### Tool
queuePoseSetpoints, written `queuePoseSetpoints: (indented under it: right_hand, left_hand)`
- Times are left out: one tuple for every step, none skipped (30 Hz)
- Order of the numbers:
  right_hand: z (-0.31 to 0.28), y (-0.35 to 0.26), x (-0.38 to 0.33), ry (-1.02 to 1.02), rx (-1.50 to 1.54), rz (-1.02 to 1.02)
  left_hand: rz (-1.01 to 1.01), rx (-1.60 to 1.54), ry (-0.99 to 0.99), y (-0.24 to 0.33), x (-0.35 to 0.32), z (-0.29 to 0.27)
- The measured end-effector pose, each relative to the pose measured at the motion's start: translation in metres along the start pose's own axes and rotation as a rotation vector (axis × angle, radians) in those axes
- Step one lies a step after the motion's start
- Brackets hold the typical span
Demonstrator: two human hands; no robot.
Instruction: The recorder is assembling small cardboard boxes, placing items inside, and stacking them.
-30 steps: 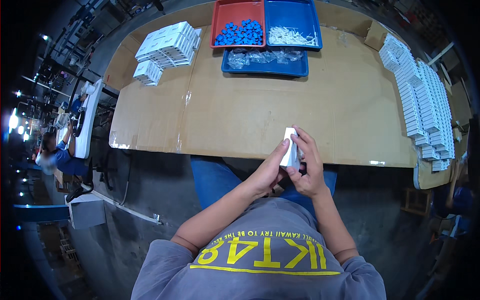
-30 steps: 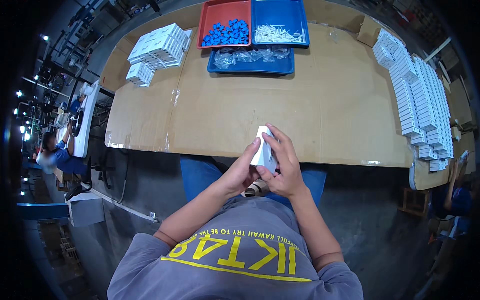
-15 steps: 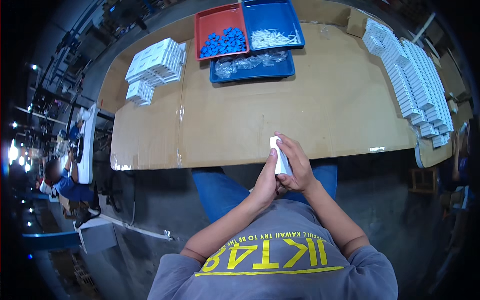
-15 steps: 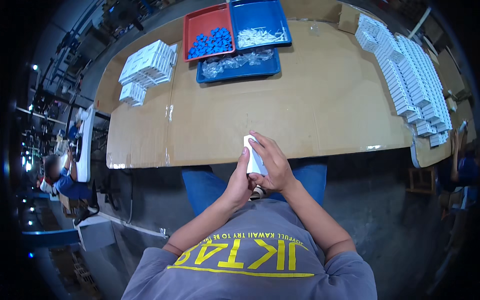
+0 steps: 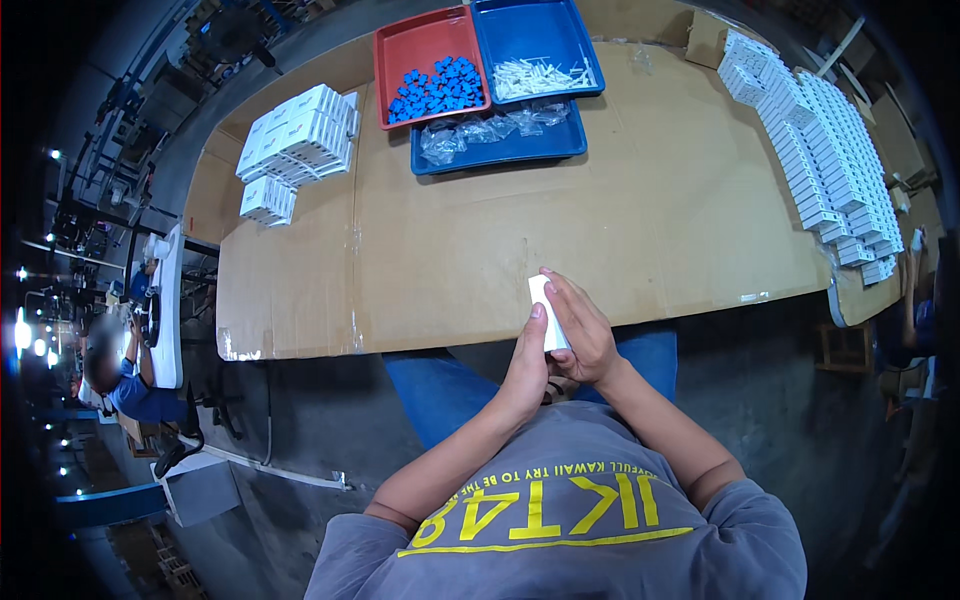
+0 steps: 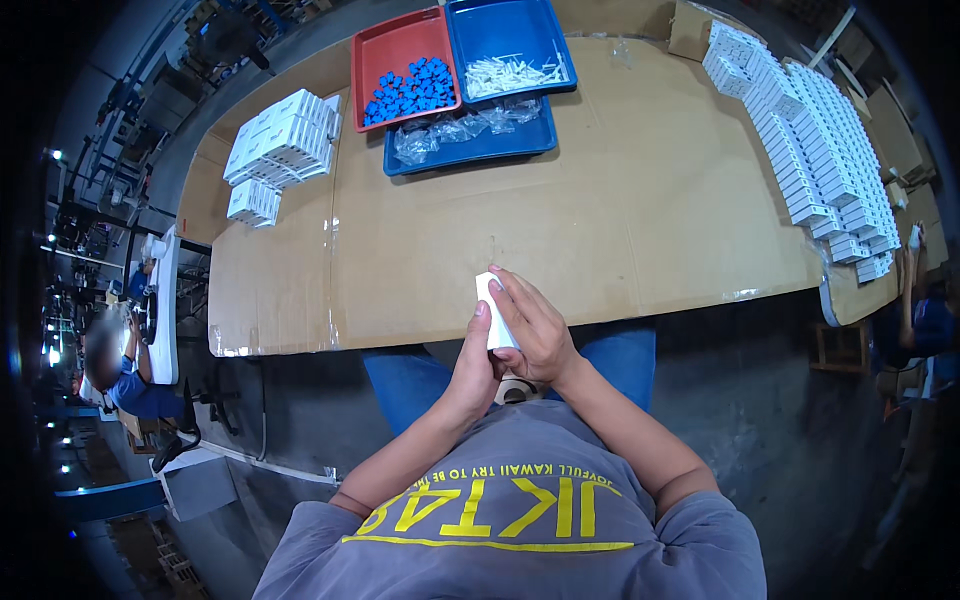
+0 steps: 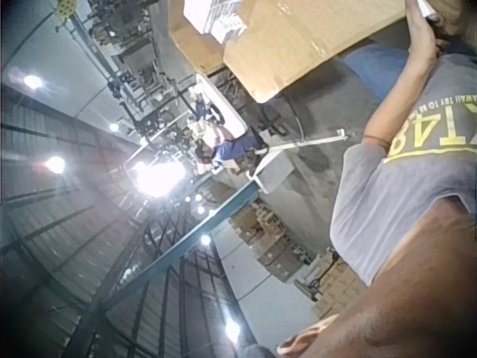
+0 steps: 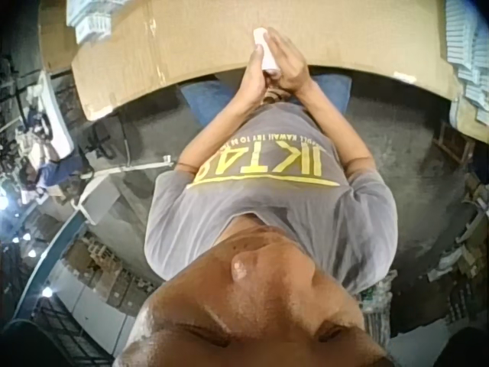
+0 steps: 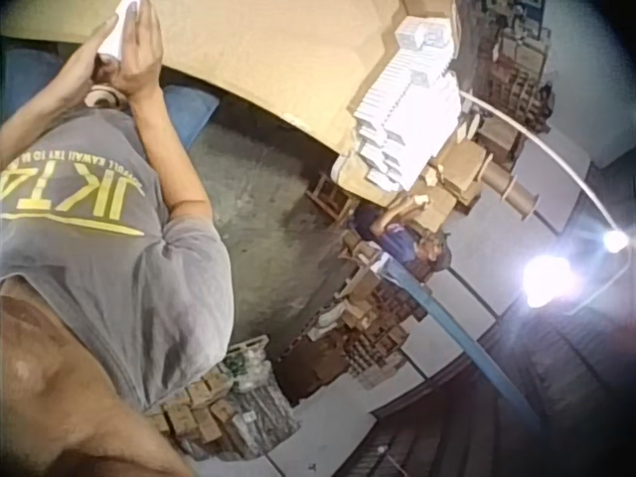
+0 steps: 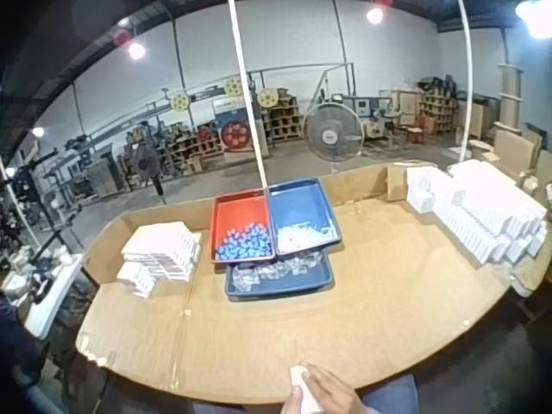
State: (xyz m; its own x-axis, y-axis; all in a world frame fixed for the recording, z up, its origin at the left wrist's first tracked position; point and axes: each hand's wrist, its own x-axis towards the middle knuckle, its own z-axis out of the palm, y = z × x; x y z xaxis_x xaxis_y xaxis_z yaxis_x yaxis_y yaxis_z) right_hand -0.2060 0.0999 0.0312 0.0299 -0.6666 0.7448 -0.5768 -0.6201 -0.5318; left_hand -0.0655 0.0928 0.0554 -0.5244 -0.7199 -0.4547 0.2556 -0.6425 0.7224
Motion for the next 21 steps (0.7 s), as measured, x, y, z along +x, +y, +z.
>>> queuePoseSetpoints:
  right_hand:
    - [0.0,0.001,-0.001,-0.007,-0.006,0.008]
    - [0.001,0.002,-0.002,-0.007,-0.008,0.014]
    - [0.005,0.004,-0.003,-0.009,-0.004,0.017]
    - [0.008,0.005,-0.004,-0.01,-0.001,0.021]
    - [0.011,0.005,-0.006,-0.013,0.002,0.022]
    - [0.012,0.005,-0.008,-0.009,0.005,0.033]
    - [0.013,0.005,-0.01,-0.004,0.008,0.044]
    - [0.014,0.006,-0.01,-0.005,0.009,0.047]
    - [0.014,0.006,-0.011,-0.005,0.016,0.059]
    - [0.014,0.006,-0.011,-0.006,0.023,0.07]
    - [0.014,0.006,-0.011,-0.006,0.022,0.074]
    - [0.014,0.006,-0.01,-0.013,0.028,0.074]
    - [0.014,0.006,-0.01,-0.019,0.035,0.074]
    - [0.013,0.006,-0.01,-0.019,0.035,0.076]
    - [0.012,0.005,-0.011,-0.008,0.037,0.081]
    - [0.012,0.005,-0.011,0.003,0.04,0.086]
    - [0.011,0.005,-0.01,0.003,0.04,0.087]
    - [0.009,0.006,-0.007,-0.017,0.052,0.107]
    - [0.007,0.006,-0.004,-0.037,0.065,0.127]
    - [0.005,0.006,-0.004,-0.039,0.066,0.126]
    - [0.002,0.007,-0.004,-0.061,0.166,0.186]
  left_hand:
    - [0.004,0.018,0.008,0.0,0.002,-0.001]
    - [0.008,0.036,0.014,-0.001,0.004,-0.001]
    - [0.006,0.032,0.019,-0.003,0.006,-0.005]
    - [0.0,0.036,0.005,-0.005,0.007,-0.01]
    - [-0.007,0.04,-0.009,-0.006,0.008,-0.013]
    - [-0.009,0.04,-0.008,-0.005,0.007,-0.011]
    - [-0.005,0.04,0.02,-0.004,0.007,-0.008]
    - [0.0,0.041,0.048,-0.002,0.006,-0.005]
    - [-0.004,0.04,0.047,0.0,0.005,-0.003]
    - [-0.018,0.036,0.059,0.002,0.004,0.0]
    - [-0.032,0.031,0.072,0.003,0.004,0.001]
    - [-0.034,0.031,0.072,0.002,0.004,-0.001]
    - [-0.045,0.024,0.065,0.0,0.005,-0.004]
    - [-0.055,0.017,0.059,-0.001,0.005,-0.005]
    - [-0.056,0.017,0.059,-0.001,0.005,-0.005]
    - [-0.071,0.014,0.062,0.0,0.006,-0.003]
    - [-0.085,0.009,0.064,0.001,0.006,-0.001]
    - [-0.085,0.008,0.066,0.004,0.006,-0.001]
    - [-0.108,0.005,0.058,0.008,0.007,-0.001]
    - [-0.13,0.001,0.05,0.011,0.008,-0.002]
    - [-0.129,-0.001,0.051,0.014,0.009,-0.005]
